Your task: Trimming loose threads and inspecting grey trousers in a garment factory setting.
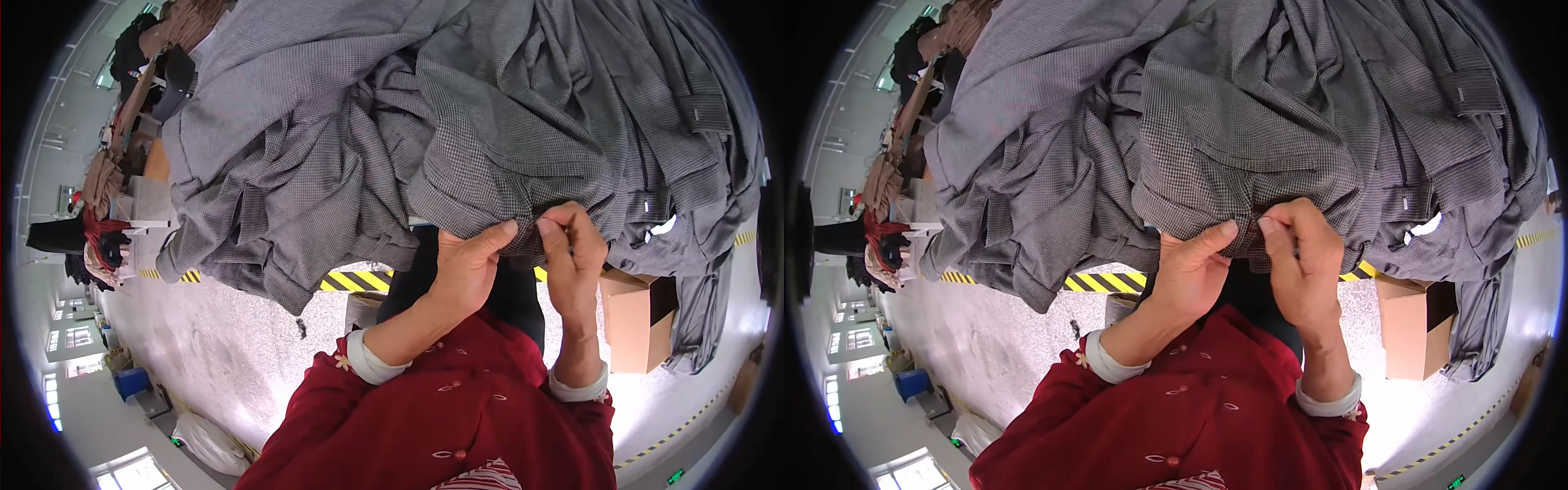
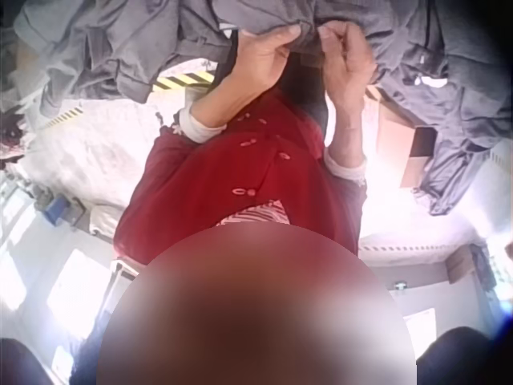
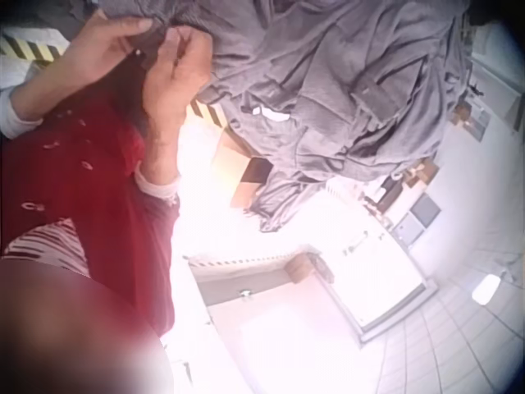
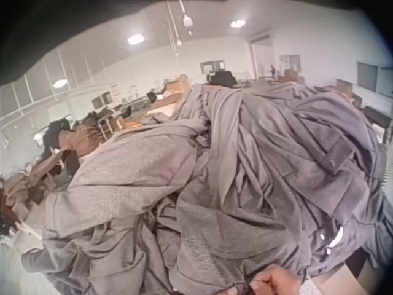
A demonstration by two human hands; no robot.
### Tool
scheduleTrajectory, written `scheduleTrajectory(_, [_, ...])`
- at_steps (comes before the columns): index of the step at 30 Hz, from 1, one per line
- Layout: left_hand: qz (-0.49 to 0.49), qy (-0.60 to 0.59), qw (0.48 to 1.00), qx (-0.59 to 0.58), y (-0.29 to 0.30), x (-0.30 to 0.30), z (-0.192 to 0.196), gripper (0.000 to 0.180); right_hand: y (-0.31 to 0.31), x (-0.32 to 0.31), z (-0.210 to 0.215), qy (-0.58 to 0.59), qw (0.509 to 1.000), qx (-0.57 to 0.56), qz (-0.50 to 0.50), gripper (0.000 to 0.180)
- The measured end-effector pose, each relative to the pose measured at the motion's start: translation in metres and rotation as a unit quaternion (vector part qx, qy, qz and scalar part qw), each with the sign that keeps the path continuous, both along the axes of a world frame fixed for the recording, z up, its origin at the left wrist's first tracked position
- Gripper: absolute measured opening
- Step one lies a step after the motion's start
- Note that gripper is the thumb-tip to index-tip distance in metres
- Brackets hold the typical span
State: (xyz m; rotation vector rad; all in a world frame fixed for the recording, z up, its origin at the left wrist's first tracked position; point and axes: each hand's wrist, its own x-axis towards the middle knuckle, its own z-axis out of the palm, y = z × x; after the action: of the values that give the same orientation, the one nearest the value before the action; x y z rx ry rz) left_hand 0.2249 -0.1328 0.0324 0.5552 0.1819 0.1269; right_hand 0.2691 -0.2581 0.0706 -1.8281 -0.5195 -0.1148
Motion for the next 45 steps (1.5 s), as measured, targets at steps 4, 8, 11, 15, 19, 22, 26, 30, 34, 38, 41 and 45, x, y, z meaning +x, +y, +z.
scheduleTrajectory(4, [0.023, 0.025, 0.999, -0.026, 0.0, -0.002, 0.007, 0.02, -0.003, 0.0, 0.002, 0.136, 0.987, 0.082, 0.0, 0.005])
scheduleTrajectory(8, [-0.008, 0.09, 0.994, 0.066, 0.009, -0.009, 0.002, 0.014, -0.004, 0.003, -0.001, 0.175, 0.978, 0.112, 0.01, 0.009])
scheduleTrajectory(11, [-0.05, 0.152, 0.952, 0.261, 0.01, -0.038, 0.004, 0.006, -0.005, 0.004, -0.002, 0.171, 0.981, 0.091, 0.013, 0.008])
scheduleTrajectory(15, [0.142, -0.23, 0.638, 0.721, 0.019, -0.035, 0.024, 0.018, -0.003, 0.003, -0.002, 0.149, 0.986, 0.074, 0.013, 0.007])
scheduleTrajectory(19, [0.219, -0.239, 0.403, 0.856, 0.014, 0.008, 0.054, 0.023, -0.002, 0.002, 0.001, 0.101, 0.994, 0.047, 0.02, 0.005])
scheduleTrajectory(22, [0.193, -0.208, 0.394, 0.874, 0.015, 0.019, 0.046, 0.021, 0.0, 0.002, 0.003, 0.065, 0.997, 0.036, 0.028, 0.005])
scheduleTrajectory(26, [0.175, -0.207, 0.398, 0.876, 0.023, 0.022, 0.041, 0.016, -0.004, 0.0, 0.002, 0.085, 0.995, 0.039, 0.033, 0.004])
scheduleTrajectory(30, [0.199, -0.229, 0.519, 0.799, 0.033, 0.025, 0.031, 0.013, -0.014, -0.002, -0.006, 0.15, 0.982, 0.114, 0.017, 0.005])
scheduleTrajectory(34, [0.16, -0.168, 0.714, 0.661, 0.04, 0.017, 0.026, 0.006, -0.027, -0.001, -0.016, 0.185, 0.965, 0.184, 0.021, 0.006])
scheduleTrajectory(38, [0.242, -0.184, 0.644, 0.702, 0.043, 0.012, 0.017, 0.011, -0.019, -0.004, -0.006, 0.159, 0.978, 0.137, 0.004, 0.007])
scheduleTrajectory(41, [0.209, -0.124, 0.481, 0.842, 0.032, 0.015, 0.032, 0.044, -0.015, -0.002, -0.007, 0.145, 0.985, 0.088, -0.009, 0.006])
scheduleTrajectory(45, [0.154, -0.122, 0.488, 0.85, 0.035, 0.026, 0.021, 0.046, -0.01, -0.001, -0.007, 0.139, 0.987, 0.076, -0.021, 0.004])
